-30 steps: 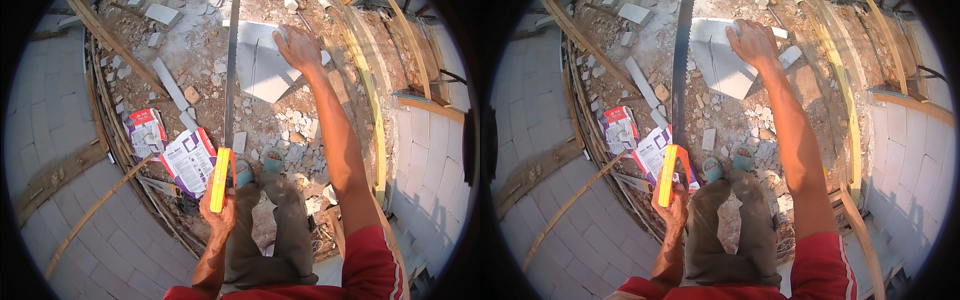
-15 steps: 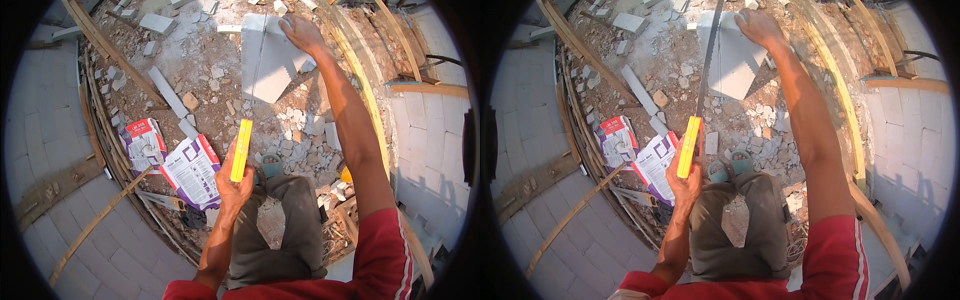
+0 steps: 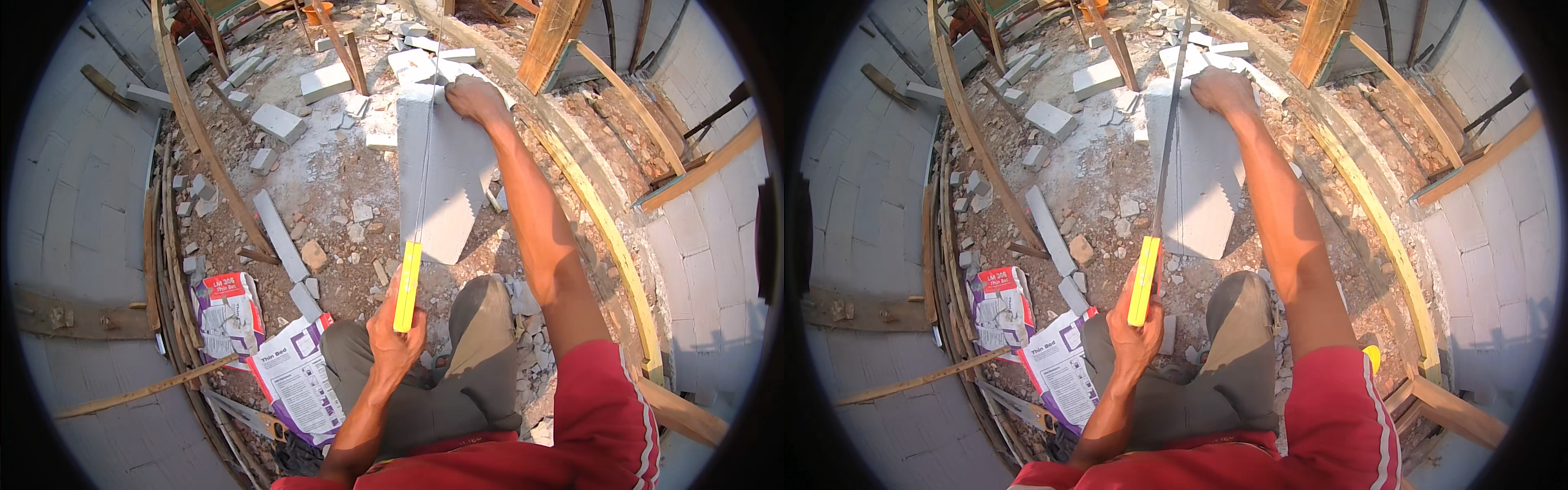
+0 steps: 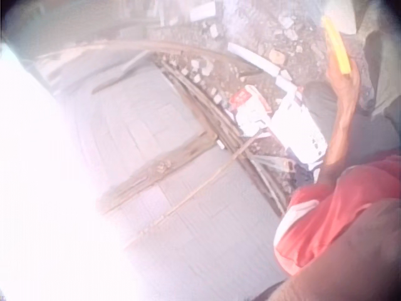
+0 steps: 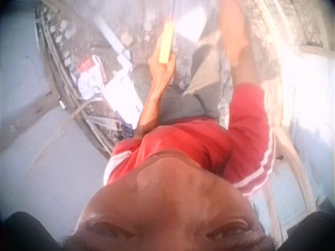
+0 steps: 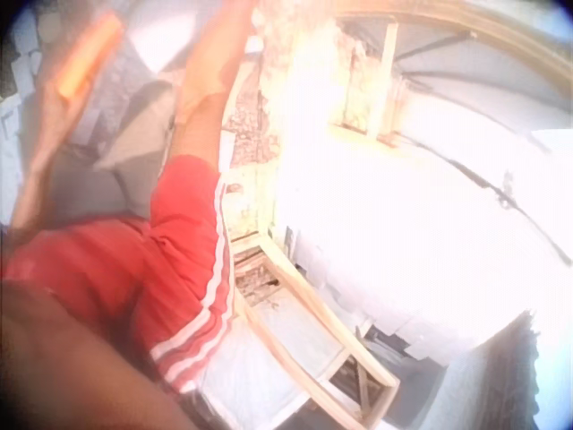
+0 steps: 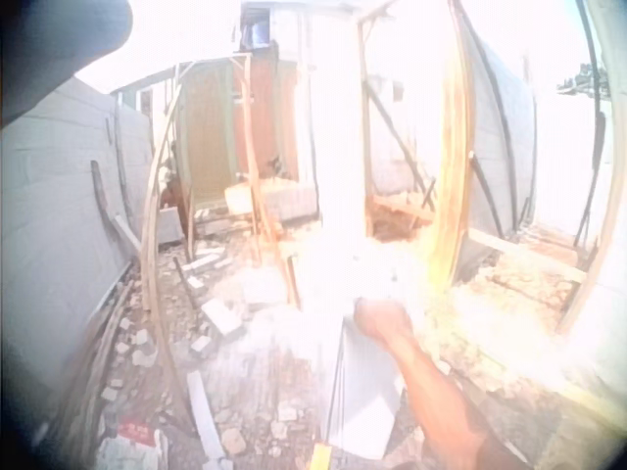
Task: The person picks up a concrete brick and uses a hand saw to cut through it while working on a construction site.
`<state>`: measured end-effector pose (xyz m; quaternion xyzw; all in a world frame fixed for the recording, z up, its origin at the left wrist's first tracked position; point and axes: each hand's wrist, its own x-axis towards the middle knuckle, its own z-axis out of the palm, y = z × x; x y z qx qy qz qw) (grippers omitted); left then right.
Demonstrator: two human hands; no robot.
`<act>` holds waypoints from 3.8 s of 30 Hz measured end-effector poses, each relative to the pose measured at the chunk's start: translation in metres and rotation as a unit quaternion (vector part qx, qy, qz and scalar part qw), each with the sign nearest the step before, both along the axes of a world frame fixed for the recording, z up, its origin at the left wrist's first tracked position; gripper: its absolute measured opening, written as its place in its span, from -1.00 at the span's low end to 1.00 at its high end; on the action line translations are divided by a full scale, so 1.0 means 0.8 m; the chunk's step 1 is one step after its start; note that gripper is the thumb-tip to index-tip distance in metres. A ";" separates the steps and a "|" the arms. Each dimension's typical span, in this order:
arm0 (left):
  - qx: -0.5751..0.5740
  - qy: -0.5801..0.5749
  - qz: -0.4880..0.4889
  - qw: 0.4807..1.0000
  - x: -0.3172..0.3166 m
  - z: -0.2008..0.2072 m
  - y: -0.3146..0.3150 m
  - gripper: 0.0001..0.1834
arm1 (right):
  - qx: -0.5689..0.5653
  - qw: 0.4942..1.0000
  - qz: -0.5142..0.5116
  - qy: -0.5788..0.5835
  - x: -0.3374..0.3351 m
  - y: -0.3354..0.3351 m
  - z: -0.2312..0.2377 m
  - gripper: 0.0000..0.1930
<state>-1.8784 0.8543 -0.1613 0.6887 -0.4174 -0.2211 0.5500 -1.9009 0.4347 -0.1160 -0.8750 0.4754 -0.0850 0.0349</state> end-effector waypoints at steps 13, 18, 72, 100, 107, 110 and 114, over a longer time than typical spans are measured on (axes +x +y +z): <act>-0.030 -0.008 0.020 0.999 -0.007 -0.041 -0.017 -0.44 | -0.019 0.989 -0.083 -0.122 0.001 0.027 0.022 -0.53; -0.059 -0.053 0.036 0.996 -0.012 -0.084 0.072 -0.34 | -0.033 0.985 -0.075 -0.152 0.026 0.036 0.022 -0.48; -0.140 -0.102 0.027 0.985 -0.011 -0.067 0.067 -0.52 | -0.065 0.980 -0.088 -0.166 0.017 0.071 0.023 -0.54; -0.061 -0.031 0.018 0.998 0.008 -0.031 -0.007 -0.59 | -0.075 0.982 -0.072 -0.157 0.019 0.083 0.021 -0.51; -0.137 -0.086 0.012 0.987 -0.009 -0.075 0.053 -0.53 | -0.099 0.978 -0.082 -0.165 0.013 0.063 0.027 -0.51; -0.125 -0.043 0.014 0.991 -0.003 -0.056 0.024 -0.59 | -0.084 0.981 -0.068 -0.159 0.023 0.072 0.015 -0.51; -0.076 -0.019 0.010 0.997 0.020 -0.013 -0.060 -0.70 | -0.093 0.981 -0.064 -0.161 0.028 0.083 0.016 -0.51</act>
